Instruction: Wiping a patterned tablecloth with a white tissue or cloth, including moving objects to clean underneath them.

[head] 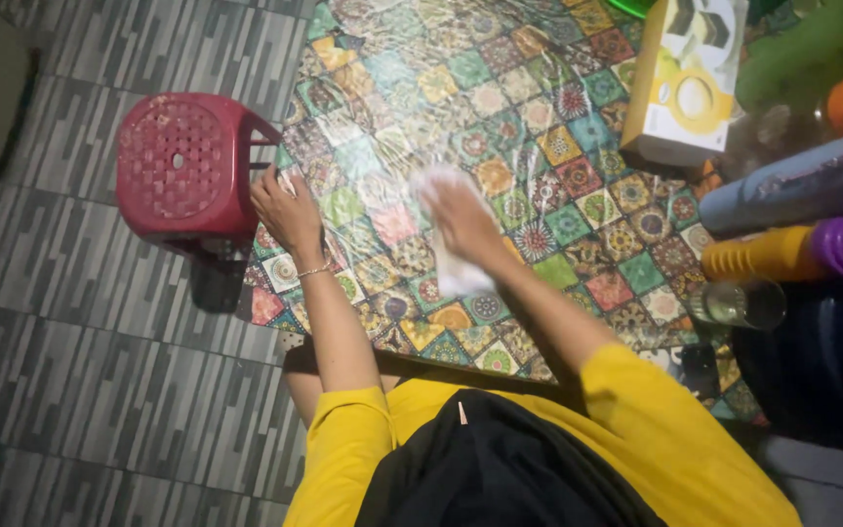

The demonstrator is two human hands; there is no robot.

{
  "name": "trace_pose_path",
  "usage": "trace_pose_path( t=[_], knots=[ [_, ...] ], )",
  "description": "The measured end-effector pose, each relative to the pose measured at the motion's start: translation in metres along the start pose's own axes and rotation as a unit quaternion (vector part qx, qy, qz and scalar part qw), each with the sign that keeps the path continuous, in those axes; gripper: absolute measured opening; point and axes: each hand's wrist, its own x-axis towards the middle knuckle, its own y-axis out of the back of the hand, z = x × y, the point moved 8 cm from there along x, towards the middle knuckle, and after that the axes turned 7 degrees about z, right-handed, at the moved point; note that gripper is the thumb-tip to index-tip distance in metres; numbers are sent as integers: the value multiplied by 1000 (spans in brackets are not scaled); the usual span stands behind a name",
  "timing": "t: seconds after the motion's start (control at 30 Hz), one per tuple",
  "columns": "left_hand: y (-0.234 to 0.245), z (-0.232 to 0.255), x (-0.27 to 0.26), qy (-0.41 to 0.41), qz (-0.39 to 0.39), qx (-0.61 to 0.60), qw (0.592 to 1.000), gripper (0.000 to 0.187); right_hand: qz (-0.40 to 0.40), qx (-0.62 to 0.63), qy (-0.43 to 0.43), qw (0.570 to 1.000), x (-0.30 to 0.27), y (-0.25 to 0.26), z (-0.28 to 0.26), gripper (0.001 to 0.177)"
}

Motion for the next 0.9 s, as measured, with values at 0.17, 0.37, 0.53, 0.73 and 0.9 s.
trace_pose_path(
  t=[0.17, 0.37, 0.53, 0.73, 0.9],
  knots=[
    [4, 2, 3, -6, 21, -11, 1000, 38, 113, -4, 41, 993, 127, -7, 56, 52],
    [9, 5, 6, 20, 16, -14, 1000, 37, 149, -32, 47, 987, 162, -27, 72, 48],
    [3, -3, 5, 5, 8, -21, 1000, 40, -21, 262, -240, 935, 48, 56, -50, 56],
    [0, -3, 3, 22, 9, -16, 1000, 40, -39, 60, 43, 997, -75, 10, -62, 55],
    [-2, -5, -1, 41, 8, -26, 999, 38, -40, 88, 75, 992, 2, -22, -37, 47]
  ],
)
